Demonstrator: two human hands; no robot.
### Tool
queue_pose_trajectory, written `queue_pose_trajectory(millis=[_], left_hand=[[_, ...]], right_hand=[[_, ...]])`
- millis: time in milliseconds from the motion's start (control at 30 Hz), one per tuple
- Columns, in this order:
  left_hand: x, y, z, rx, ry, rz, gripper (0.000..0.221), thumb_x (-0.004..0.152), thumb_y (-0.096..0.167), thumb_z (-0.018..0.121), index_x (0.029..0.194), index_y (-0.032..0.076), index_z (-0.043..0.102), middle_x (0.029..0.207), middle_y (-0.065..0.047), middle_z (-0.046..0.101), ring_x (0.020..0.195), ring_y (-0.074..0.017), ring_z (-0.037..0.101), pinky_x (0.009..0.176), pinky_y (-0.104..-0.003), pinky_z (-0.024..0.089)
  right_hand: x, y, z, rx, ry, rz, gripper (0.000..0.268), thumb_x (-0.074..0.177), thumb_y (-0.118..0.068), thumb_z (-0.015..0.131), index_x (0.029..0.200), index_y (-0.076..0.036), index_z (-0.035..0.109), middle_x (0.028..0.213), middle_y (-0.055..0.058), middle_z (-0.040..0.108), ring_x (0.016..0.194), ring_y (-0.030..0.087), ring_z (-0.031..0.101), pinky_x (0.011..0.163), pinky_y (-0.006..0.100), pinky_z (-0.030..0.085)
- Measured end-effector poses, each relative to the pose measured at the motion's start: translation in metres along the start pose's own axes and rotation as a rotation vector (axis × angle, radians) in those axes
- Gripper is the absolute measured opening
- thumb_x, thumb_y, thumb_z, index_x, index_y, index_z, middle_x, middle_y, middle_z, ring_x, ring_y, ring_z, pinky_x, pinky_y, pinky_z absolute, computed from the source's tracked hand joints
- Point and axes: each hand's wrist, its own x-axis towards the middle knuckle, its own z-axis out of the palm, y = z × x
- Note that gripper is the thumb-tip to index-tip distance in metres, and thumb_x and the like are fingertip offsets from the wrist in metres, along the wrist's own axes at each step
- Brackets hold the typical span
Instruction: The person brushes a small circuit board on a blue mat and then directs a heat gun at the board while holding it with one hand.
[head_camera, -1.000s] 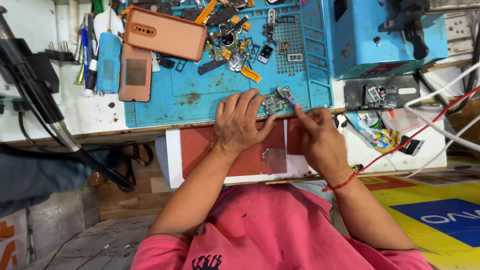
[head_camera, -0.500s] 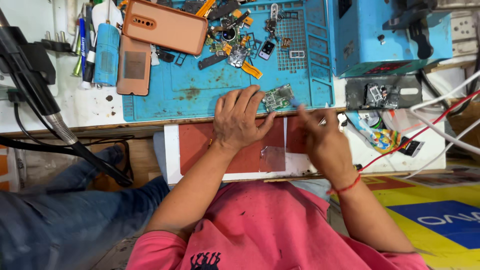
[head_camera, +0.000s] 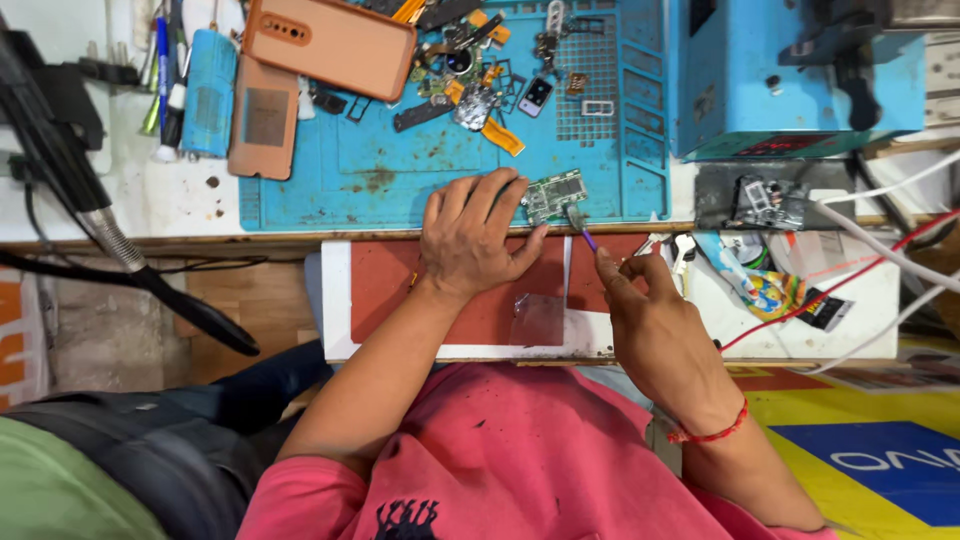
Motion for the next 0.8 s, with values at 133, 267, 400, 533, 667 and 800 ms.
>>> queue_pose_trajectory(millis=[133, 267, 400, 533, 667, 800], left_hand=[[-0.001, 0.001, 0.004, 0.006, -0.010, -0.011, 0.046, 0.090, 0.050, 0.071, 0.117, 0.013, 0.072, 0.125, -0.001, 0.066, 0.106, -0.0225, 0.061, 0.089, -0.041, 0.047], [0.001, 0.002, 0.001, 0.003, -0.006, -0.025, 0.046, 0.091, 0.052, 0.069, 0.115, 0.013, 0.072, 0.123, -0.001, 0.066, 0.104, -0.0232, 0.061, 0.086, -0.041, 0.046], [-0.001, -0.001, 0.008, 0.025, 0.043, -0.015, 0.045, 0.089, 0.052, 0.069, 0.112, 0.014, 0.073, 0.121, -0.001, 0.066, 0.102, -0.0238, 0.061, 0.086, -0.042, 0.046], [-0.001, -0.001, 0.008, 0.010, 0.001, -0.027, 0.043, 0.091, 0.051, 0.071, 0.114, 0.015, 0.073, 0.121, 0.000, 0.066, 0.104, -0.0226, 0.061, 0.085, -0.041, 0.046], [0.008, 0.001, 0.003, 0.010, 0.039, -0.022, 0.043, 0.087, 0.050, 0.070, 0.112, 0.016, 0.072, 0.120, 0.000, 0.066, 0.102, -0.0230, 0.061, 0.085, -0.041, 0.047], [-0.002, -0.004, 0.009, 0.019, 0.007, -0.031, 0.042, 0.090, 0.050, 0.072, 0.115, 0.016, 0.072, 0.123, 0.001, 0.066, 0.106, -0.0231, 0.062, 0.086, -0.042, 0.046]], right_hand=[[0.038, 0.008, 0.010, 0.028, 0.006, 0.018, 0.044, 0.098, -0.006, 0.058, 0.142, -0.006, 0.057, 0.112, 0.022, 0.061, 0.084, 0.043, 0.067, 0.065, 0.050, 0.056], [0.017, -0.001, 0.004, 0.010, -0.071, -0.014, 0.057, 0.085, -0.001, 0.058, 0.142, 0.000, 0.057, 0.113, 0.029, 0.060, 0.076, 0.046, 0.065, 0.052, 0.051, 0.053], [0.016, 0.007, 0.007, 0.028, 0.035, -0.094, 0.044, 0.093, -0.002, 0.058, 0.137, 0.000, 0.059, 0.102, 0.023, 0.062, 0.083, 0.043, 0.066, 0.065, 0.049, 0.056], [0.033, 0.017, 0.017, 0.054, 0.066, -0.140, 0.045, 0.095, -0.002, 0.058, 0.140, 0.003, 0.058, 0.101, 0.021, 0.062, 0.095, 0.046, 0.064, 0.072, 0.049, 0.055], [0.001, 0.000, 0.005, 0.085, 0.039, -0.016, 0.040, 0.089, -0.006, 0.058, 0.129, -0.003, 0.063, 0.104, 0.023, 0.064, 0.081, 0.040, 0.067, 0.068, 0.047, 0.056], [0.029, 0.023, 0.022, -0.019, 0.039, -0.033, 0.039, 0.100, -0.007, 0.059, 0.139, -0.008, 0.061, 0.104, 0.019, 0.062, 0.083, 0.042, 0.065, 0.068, 0.049, 0.055]])
